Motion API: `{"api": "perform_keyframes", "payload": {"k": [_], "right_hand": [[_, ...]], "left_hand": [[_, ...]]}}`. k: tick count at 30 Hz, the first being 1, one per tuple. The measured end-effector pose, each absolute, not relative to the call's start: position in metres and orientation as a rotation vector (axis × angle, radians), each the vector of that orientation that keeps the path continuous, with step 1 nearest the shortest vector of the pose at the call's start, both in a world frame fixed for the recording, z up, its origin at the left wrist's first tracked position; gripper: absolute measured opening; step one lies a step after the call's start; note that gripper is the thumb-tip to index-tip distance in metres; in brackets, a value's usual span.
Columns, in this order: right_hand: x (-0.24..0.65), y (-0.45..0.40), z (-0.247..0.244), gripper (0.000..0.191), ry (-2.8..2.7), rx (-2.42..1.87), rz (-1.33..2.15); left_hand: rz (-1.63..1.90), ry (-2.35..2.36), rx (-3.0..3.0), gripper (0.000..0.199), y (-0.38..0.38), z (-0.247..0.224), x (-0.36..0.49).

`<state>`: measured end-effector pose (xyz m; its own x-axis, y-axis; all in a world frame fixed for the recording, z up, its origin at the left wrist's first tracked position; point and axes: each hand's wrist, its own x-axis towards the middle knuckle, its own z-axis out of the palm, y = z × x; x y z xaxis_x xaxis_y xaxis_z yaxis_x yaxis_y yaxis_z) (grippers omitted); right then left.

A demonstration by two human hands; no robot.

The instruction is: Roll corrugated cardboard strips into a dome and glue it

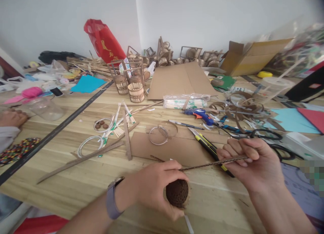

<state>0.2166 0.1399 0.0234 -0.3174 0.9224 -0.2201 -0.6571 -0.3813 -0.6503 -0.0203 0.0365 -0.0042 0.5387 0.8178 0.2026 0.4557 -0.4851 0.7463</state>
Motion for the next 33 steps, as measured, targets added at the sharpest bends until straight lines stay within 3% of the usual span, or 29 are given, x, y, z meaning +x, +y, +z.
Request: {"api": "perform_keyframes", "payload": {"k": [3, 5, 6, 8, 12, 15, 23, 33], "right_hand": [[0.212, 0.14, 0.024, 0.042, -0.566, -0.703, 1.812], [0.206, 0.139, 0.022, 0.029, -0.621, -0.718, 1.75], [0.203, 0.137, 0.02, 0.03, -0.681, -0.736, 1.722], [0.193, 0.129, 0.012, 0.053, -0.858, -0.814, 1.675], [0.173, 0.107, -0.002, 0.035, -1.317, -0.928, 1.589], [0.165, 0.098, -0.005, 0.042, -1.484, -0.961, 1.515], [0.177, 0.122, 0.0, 0.041, -0.98, -1.004, 1.477], [0.169, 0.118, 0.0, 0.049, -1.052, -1.159, 1.776]], "left_hand": [[0.733, 1.036, 2.102, 0.059, 0.037, -0.003, -0.021], [0.772, 1.072, 2.013, 0.059, 0.037, 0.0, -0.021], [0.794, 1.097, 1.957, 0.06, 0.038, 0.001, -0.021], [0.82, 1.136, 1.855, 0.062, 0.038, 0.003, -0.021], [0.816, 1.146, 1.79, 0.06, 0.037, 0.007, -0.017], [0.808, 1.125, 1.779, 0.056, 0.036, 0.01, -0.013], [0.721, 0.983, 1.895, 0.06, 0.03, 0.009, -0.013], [0.806, 0.79, 1.986, 0.065, 0.027, 0.008, -0.013]]}}
